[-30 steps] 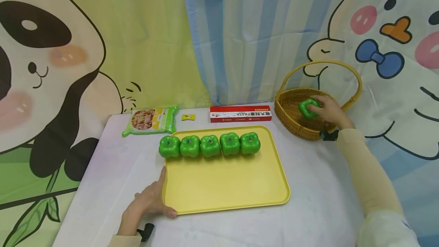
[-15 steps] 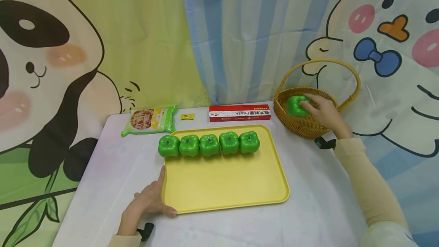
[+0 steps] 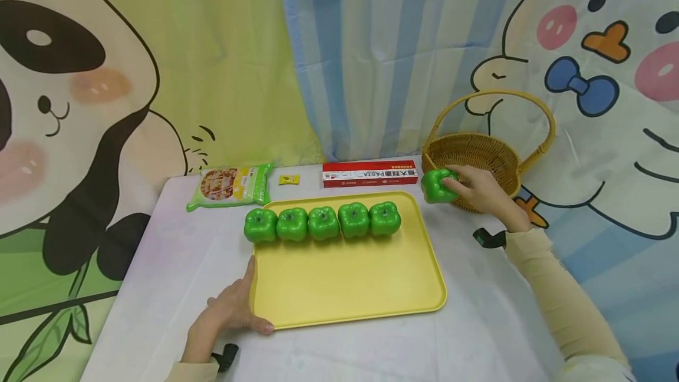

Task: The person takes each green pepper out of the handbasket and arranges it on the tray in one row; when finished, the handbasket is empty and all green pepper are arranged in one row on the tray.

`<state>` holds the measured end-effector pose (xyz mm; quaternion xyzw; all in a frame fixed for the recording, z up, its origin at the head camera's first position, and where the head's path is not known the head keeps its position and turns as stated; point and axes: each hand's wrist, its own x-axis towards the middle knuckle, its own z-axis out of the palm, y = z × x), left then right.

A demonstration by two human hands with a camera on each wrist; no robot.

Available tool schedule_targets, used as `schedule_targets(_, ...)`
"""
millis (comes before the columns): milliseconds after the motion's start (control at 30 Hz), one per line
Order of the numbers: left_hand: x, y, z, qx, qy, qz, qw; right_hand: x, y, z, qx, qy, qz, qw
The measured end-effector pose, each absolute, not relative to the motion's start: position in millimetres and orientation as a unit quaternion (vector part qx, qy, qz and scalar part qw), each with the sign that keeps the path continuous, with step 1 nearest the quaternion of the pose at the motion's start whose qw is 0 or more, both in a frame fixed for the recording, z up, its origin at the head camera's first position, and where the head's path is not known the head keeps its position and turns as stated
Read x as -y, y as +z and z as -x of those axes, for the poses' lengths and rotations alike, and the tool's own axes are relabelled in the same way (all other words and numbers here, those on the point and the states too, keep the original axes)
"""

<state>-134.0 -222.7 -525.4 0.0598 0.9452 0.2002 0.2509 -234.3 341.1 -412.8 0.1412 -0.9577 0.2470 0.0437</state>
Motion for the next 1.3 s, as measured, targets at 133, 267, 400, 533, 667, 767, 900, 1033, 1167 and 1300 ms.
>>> schedule_targets(133,223,-526,134,-0.944,0.201,-0.058,0.254,-334,-428,231,0.955,0.257,-0.143,0.03)
schedule_targets(267,223,-526,135,-0.945,0.198,-0.054,0.257,-327,-441,229,0.954,0.263,-0.143,0.015)
schedule_targets(400,223,-526,135,-0.945,0.197,-0.054,0.256,-317,-449,226,0.954,0.265,-0.141,-0.001)
schedule_targets(533,224,-527,136,-0.946,0.197,-0.06,0.251,-309,-457,224,0.952,0.274,-0.133,-0.023)
schedule_targets(667,223,-526,137,-0.947,0.197,-0.065,0.247,-305,-465,226,0.952,0.279,-0.125,-0.027)
schedule_targets(767,222,-524,137,-0.947,0.197,-0.066,0.246,-303,-469,227,0.952,0.28,-0.117,-0.028)
schedule_targets(900,222,-524,137,-0.947,0.196,-0.064,0.246,-298,-474,229,0.951,0.286,-0.107,-0.042)
schedule_targets(1033,222,-524,136,-0.948,0.197,-0.067,0.243,-294,-476,231,0.952,0.284,-0.108,-0.045)
schedule_targets(1167,222,-526,137,-0.947,0.199,-0.069,0.243,-291,-476,232,0.952,0.282,-0.115,-0.038)
schedule_targets(1300,222,-527,137,-0.947,0.197,-0.067,0.245,-290,-475,231,0.951,0.284,-0.113,-0.041)
